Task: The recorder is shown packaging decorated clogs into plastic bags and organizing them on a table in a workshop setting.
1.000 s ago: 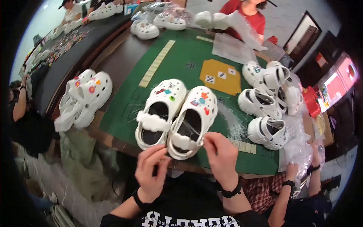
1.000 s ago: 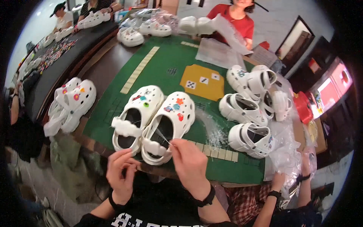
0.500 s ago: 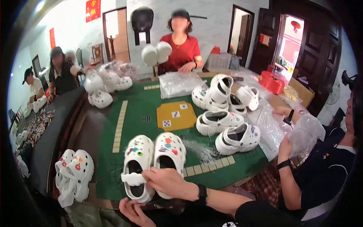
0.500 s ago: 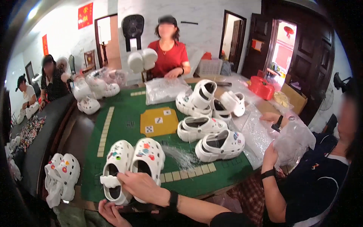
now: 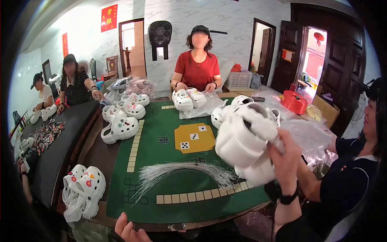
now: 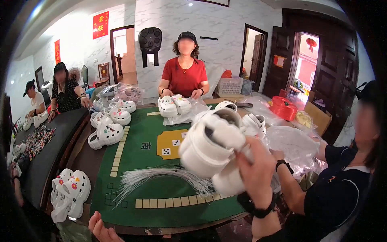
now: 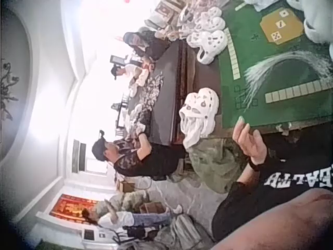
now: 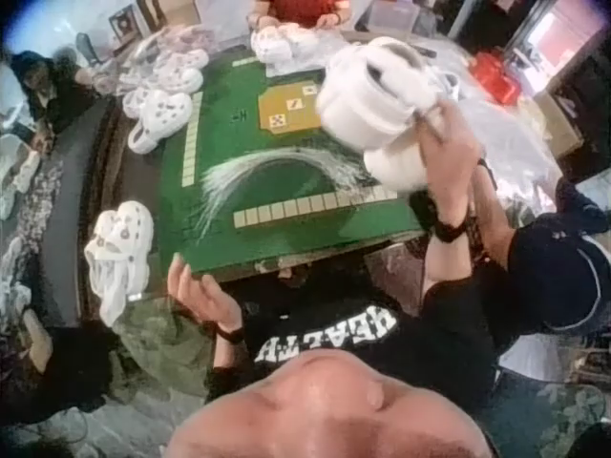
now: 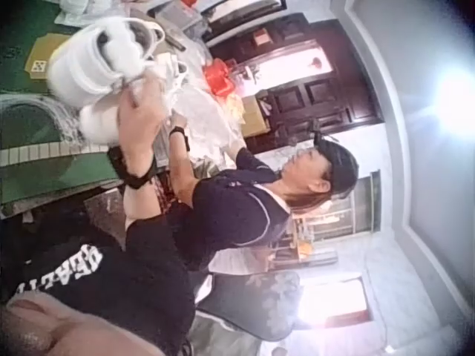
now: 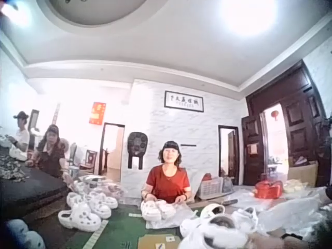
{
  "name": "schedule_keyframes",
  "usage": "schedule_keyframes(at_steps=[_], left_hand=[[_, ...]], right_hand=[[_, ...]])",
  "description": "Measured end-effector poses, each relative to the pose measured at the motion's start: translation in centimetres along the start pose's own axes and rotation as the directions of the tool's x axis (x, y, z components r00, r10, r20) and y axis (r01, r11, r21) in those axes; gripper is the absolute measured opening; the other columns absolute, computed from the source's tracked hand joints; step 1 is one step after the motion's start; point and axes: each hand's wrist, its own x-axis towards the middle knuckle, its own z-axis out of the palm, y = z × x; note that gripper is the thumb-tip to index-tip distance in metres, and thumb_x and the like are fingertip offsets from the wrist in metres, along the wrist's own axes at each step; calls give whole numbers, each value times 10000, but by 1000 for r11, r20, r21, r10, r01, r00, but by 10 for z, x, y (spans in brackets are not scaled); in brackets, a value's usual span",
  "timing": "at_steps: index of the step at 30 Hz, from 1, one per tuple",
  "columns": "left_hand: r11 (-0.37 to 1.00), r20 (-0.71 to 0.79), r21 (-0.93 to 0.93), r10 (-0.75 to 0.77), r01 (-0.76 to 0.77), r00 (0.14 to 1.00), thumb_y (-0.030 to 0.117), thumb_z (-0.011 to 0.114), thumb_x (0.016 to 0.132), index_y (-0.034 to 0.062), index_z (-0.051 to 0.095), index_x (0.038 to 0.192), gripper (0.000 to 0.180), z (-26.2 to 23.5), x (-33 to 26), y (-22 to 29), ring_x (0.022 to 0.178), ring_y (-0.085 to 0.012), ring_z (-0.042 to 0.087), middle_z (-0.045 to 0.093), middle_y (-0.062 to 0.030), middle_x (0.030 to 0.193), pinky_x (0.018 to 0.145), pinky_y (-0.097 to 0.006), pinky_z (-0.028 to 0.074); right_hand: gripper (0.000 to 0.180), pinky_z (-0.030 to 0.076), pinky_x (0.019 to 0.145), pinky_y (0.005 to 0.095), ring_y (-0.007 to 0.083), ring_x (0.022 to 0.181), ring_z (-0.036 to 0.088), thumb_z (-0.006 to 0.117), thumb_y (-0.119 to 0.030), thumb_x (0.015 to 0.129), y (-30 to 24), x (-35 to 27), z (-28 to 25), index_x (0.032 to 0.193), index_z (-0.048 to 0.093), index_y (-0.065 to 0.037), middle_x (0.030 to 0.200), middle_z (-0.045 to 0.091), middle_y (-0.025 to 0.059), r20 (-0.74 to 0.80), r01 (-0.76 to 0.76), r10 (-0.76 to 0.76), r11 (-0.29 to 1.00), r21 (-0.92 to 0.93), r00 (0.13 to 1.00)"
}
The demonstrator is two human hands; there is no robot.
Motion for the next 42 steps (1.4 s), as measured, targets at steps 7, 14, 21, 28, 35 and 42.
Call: schedule_keyframes(at_steps=[7,14,21,28,35,42], left_hand=[[992,58,-58,-107,110,993,130,511,1000,16,537,1175,210,15,-11,3,1091,-314,525,519,-165,1221,921,-396,447],[987,122,-10,-159,161,980,67,517,977,12,555,1151,186,14,-11,5,1089,-317,529,529,-165,1203,929,-397,436],[982,166,30,-189,187,968,22,524,961,4,590,1091,147,22,-13,10,1085,-321,538,557,-169,1166,931,-411,436],[979,216,27,-202,201,955,-1,538,951,5,611,1047,121,30,-7,16,1022,-330,574,589,-175,1110,898,-403,459],[988,238,-11,-150,157,960,-28,551,935,-13,616,1016,105,31,-6,19,996,-334,585,603,-172,1085,859,-401,477],[989,254,-7,-142,148,957,-27,553,932,-13,634,988,100,31,-8,30,968,-332,599,619,-167,1045,849,-404,481]], right_hand=[[234,480,650,457,400,788,630,659,-105,831,114,34,34,1038,562,-56,868,653,192,101,-35,72,943,-332,992],[219,478,651,473,396,772,629,654,-111,840,136,33,73,1024,547,-57,847,640,190,-17,-65,63,961,-268,998],[189,488,641,482,372,744,643,637,-160,822,179,49,68,949,532,-68,798,651,159,29,-49,69,891,-452,997],[192,499,656,498,394,757,646,618,-152,828,172,61,86,954,520,-46,802,660,185,210,-61,198,851,-521,957],[179,498,644,494,392,734,640,609,-133,840,181,62,90,956,509,-40,790,645,188,79,-17,56,906,-423,995],[231,500,663,499,381,746,652,599,-186,860,179,66,83,1027,498,-61,762,662,186,177,-95,194,886,-454,965]])
